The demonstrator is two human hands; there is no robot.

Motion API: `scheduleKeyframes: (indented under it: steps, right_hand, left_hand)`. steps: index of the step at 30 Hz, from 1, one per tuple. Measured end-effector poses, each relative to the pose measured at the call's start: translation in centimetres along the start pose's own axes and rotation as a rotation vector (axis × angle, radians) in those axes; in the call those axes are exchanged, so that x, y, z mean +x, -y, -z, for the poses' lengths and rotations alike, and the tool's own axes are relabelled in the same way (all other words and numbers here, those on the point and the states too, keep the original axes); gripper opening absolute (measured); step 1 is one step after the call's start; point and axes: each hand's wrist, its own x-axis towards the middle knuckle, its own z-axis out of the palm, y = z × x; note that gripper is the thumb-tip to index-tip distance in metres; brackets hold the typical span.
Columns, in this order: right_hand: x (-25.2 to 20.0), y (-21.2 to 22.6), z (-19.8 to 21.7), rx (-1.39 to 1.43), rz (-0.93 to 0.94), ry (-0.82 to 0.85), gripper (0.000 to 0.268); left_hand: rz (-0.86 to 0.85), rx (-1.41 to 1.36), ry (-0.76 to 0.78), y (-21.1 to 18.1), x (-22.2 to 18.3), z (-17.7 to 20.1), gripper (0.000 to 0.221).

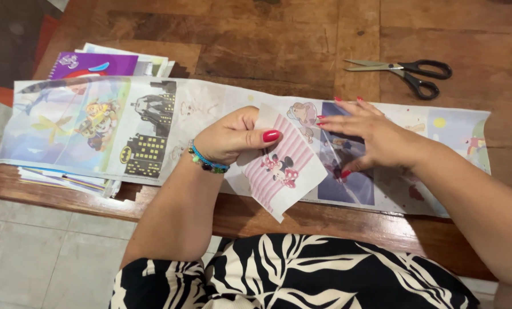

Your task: Cutting out printed images from a paper roll using scissors

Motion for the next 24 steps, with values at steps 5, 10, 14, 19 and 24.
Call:
scheduleKeyframes:
  steps: [5,10,14,19,24]
  right_hand:
    - [-0.3,-0.5,-0.9,0.007,0.002,0.016,0.102]
    - [0.2,-1.0,-1.8,-0.005,0.009,0.001,0.097]
    - [0.1,-1.0,-2.0,0.043,0.007,-0.078,0.083]
    - [-0.6,-1.6,-3.5,0.152,0.036,-0.266,0.043]
    - [-1.6,-1.7,-3.7,0.239,0.014,-0.378,0.019]
  left_hand:
    - [0.022,0.019,0.006,0.3,0.6,-0.4,0.022]
    - [0.033,0.053,0.002,-0.5,0.8,-0.9,0.021]
    - [0.049,0.056,-0.006,-1.0,0.9,-1.4,0.020]
    - [0.070,0.071,-0.019,0.1,0.8,-0.2,0.020]
    - [0.072,0.067,-0.035,0.8,0.8,0.2,0.018]
